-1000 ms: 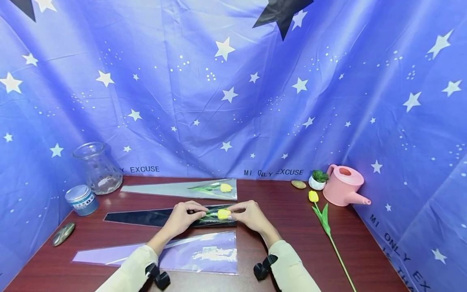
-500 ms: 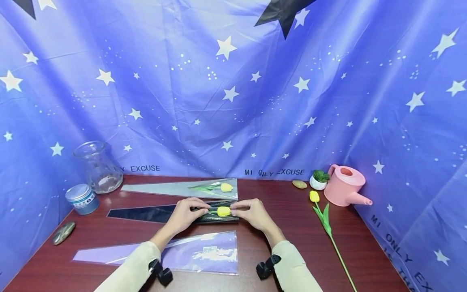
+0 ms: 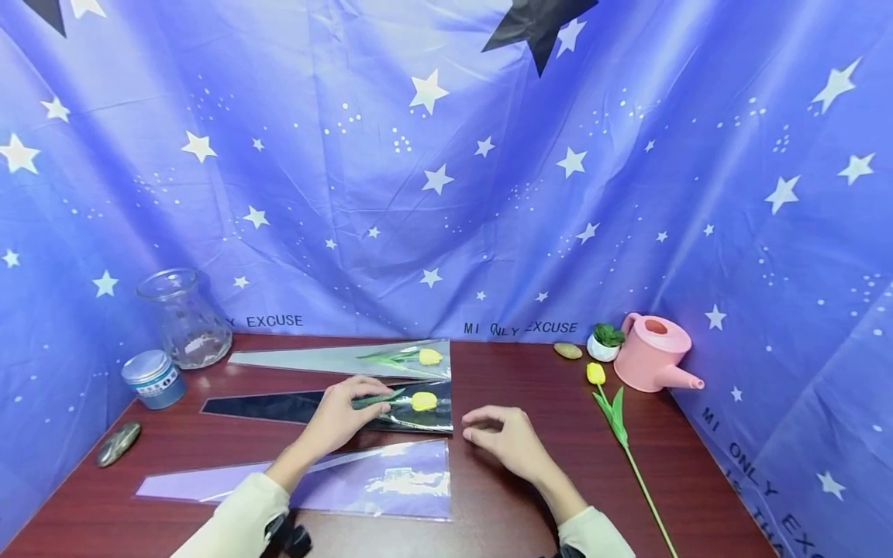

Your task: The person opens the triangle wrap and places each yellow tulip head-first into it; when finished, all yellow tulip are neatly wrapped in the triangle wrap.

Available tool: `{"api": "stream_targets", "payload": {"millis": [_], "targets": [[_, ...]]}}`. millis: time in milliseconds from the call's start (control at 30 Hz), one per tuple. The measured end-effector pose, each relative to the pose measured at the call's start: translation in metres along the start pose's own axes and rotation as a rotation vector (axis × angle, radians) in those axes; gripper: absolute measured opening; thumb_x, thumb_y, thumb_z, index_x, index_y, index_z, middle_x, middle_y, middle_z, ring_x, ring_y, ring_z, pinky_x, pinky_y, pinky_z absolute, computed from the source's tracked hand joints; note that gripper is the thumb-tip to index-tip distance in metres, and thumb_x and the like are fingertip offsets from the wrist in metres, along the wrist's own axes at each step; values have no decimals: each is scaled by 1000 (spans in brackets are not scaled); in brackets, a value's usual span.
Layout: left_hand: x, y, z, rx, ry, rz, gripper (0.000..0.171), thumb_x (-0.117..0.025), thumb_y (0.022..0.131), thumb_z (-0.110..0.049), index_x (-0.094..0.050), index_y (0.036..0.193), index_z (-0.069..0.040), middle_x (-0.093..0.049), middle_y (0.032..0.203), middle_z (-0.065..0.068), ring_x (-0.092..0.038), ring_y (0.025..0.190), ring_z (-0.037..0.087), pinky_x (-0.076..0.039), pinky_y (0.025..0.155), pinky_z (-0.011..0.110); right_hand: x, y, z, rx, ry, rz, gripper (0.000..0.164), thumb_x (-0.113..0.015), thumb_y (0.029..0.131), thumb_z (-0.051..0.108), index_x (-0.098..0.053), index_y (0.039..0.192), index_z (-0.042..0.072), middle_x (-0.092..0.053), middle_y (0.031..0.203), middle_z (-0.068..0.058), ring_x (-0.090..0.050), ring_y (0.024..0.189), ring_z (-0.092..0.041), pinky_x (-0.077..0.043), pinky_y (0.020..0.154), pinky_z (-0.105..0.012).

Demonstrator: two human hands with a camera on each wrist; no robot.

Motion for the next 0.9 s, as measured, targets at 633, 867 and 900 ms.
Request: {"api": "stream_targets", "payload": {"millis": [633,867,900], "targets": [[-26,-74,1,37,-107,190,20,-84,86,-27,-81,105,-26,-76,102,-17,-67,95,3,-53,85,23,-51,-37,29,423,-336,80,28,-83,88,24,-80,115,16,-67,109,8,-63,101,-4,-54,85,-22],[-27,-73,0,7,-97,179,21,-86,84,-24,-81,104,-25,-75,102,-16,-66,94,1,-53,84,23,-53,-37,36,487,-304,72,18,-82,89,16,-82,106,15,-68,106,6,-62,98,-7,-54,83,-21],[-27,-73,0,3,-92,178,21,-86,83,-23,-81,104,-25,-75,102,-17,-66,93,1,-53,84,22,-53,-37,38,505,-295,68,16,-81,89,15,-82,104,15,-68,105,6,-62,97,-8,-53,83,-20]]}}
Point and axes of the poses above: each hand's wrist, its own y-axis towards the middle knuckle, its own x-axis out of the back of the hand, z = x × y, the point moved 9 cm from there along y, towards the middle knuckle
